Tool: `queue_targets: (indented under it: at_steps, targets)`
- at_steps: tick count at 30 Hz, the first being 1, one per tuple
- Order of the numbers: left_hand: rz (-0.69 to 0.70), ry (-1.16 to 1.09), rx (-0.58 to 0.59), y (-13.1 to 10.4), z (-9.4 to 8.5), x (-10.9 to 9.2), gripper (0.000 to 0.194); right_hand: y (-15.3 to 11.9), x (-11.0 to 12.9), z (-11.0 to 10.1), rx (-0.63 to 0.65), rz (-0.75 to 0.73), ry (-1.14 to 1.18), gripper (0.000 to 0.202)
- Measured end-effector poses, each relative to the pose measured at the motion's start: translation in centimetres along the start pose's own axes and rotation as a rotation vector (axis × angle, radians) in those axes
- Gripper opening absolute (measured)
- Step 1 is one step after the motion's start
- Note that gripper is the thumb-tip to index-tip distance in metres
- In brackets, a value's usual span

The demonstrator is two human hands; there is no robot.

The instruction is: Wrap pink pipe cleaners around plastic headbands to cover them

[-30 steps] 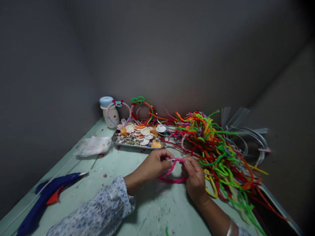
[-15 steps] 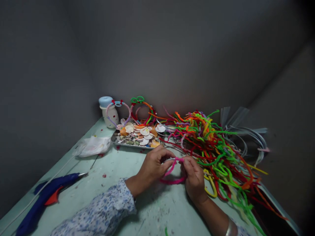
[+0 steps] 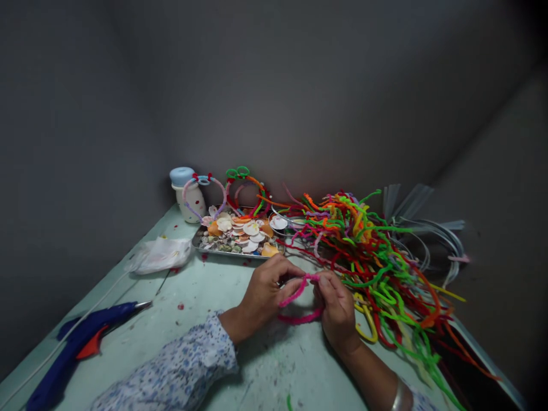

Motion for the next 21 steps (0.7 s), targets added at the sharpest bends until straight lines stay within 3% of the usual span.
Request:
queue_targets:
  at_steps: [13, 21]
  targets:
    - [-0.120, -0.029, -0.010, -0.20, 0.07, 0.18, 0.011, -0.25, 0.16, 0.13, 0.037, -0.001, -0.031, 0.025]
    - [-0.305, -0.214, 0.024, -0.43, 0.82, 0.89, 0.012, -0.41, 0.47, 0.34, 0.062, -0.037, -0.048, 0.025]
Point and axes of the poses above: each hand's wrist, its own y-axis towards the middle knuckle, its own z-axis out of the palm, x = y × z, the point moved 8 cm from there along y, towards the middle knuckle, and after that the axes turned 14 degrees about y, right-handed, at the moved point
